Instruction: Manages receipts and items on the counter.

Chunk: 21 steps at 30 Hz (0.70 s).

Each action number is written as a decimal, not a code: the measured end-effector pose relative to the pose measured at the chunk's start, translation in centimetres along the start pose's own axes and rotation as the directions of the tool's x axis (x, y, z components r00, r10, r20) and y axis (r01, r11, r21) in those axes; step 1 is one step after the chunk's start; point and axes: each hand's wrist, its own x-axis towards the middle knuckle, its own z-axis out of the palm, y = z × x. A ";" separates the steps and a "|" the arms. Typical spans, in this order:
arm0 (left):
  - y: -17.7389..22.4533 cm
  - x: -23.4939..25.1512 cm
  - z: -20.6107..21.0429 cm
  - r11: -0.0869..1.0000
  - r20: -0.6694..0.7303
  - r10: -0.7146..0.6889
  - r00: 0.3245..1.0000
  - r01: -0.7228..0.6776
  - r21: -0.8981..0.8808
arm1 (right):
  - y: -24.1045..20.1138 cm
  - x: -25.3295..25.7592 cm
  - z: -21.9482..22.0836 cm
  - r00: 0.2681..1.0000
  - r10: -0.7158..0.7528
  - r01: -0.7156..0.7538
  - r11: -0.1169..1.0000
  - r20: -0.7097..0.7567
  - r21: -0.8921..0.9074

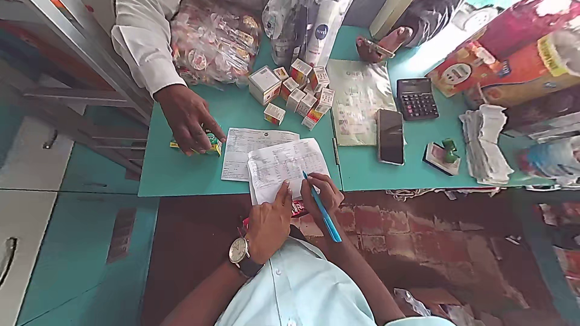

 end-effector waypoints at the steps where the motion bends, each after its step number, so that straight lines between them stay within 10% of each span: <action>1: -0.1 -0.1 0.1 1.000 -0.006 0.002 1.000 -0.002 -0.002 | -0.4 -0.5 -0.1 1.000 0.009 -0.009 1.000 -0.006 0.028; 8: 0.3 0.0 -0.3 1.000 -0.003 -0.014 1.000 0.014 0.025 | -0.1 -0.8 -0.8 0.916 0.265 -0.307 0.946 0.302 0.101; 21: 0.7 0.1 -1.2 0.999 0.076 -0.033 0.997 0.033 0.003 | 0.1 -0.7 -0.6 0.909 0.275 -0.316 0.945 0.312 0.088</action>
